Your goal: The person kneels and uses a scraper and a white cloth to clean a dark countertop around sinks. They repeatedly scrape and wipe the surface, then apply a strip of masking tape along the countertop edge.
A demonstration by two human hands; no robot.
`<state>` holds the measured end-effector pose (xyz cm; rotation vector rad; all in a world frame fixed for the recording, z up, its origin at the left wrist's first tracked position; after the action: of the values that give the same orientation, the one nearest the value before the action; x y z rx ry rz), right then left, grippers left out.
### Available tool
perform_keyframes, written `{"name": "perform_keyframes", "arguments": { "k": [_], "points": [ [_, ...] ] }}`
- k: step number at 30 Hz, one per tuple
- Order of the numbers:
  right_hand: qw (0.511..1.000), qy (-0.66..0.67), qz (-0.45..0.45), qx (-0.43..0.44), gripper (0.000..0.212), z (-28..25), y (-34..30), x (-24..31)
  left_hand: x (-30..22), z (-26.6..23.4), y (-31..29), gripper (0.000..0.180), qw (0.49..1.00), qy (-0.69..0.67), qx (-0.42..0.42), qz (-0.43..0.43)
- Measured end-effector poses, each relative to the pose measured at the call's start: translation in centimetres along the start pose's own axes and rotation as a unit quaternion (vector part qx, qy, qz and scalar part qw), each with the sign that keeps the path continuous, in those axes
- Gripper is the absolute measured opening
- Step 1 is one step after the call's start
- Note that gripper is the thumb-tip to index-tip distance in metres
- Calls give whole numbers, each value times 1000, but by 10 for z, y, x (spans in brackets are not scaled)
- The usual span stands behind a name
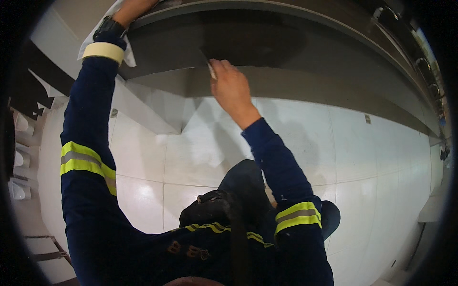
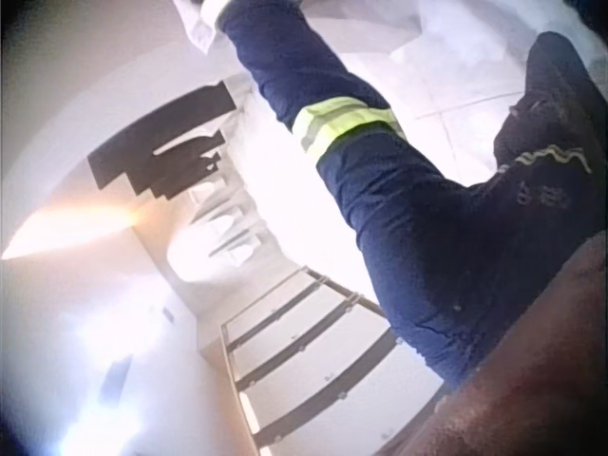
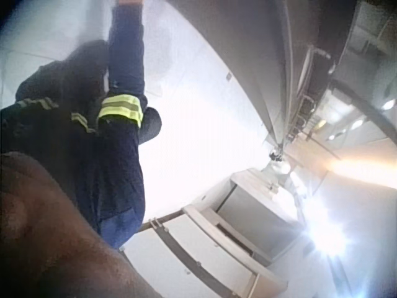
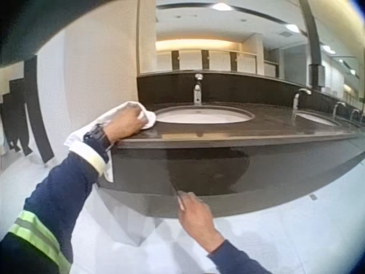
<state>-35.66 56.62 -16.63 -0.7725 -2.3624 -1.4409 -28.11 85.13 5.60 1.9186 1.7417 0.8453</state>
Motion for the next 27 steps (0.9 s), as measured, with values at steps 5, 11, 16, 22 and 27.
{"name": "perform_keyframes", "arguments": {
  "k": [5, 11, 16, 22, 27],
  "points": [
    [1000, -10, 12, 24, 31, 53, 11, 25, -23, -4, -5, 41, 1000, -23, -12, -15],
    [998, -42, 32, -38, 30, 38, -9, 23, -27, -14, -9, 45, 998, -6, -17, -52],
    [997, -80, 15, 4, 39, 51, 3, 39, -20, -7, -5, 44, 999, -21, -13, -41],
    [964, -240, -39, 110, 35, 10, 8, 41, -17, -7, -8, 39, 997, -47, -17, -66],
    [919, -301, -151, 206, 35, 19, 17, 45, -21, 11, -10, 37, 995, -91, -25, -25]
  ]
}}
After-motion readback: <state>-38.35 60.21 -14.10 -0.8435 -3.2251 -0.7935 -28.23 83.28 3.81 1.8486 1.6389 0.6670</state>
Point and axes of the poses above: each hand's wrist, its own y-axis towards the middle knuckle, its own z-axis out of the palm, x = y × z, the point moved 2 cm from there along y, towards the middle knuckle, and after that the axes turned 7 degrees about y, right-handed, at the moved point
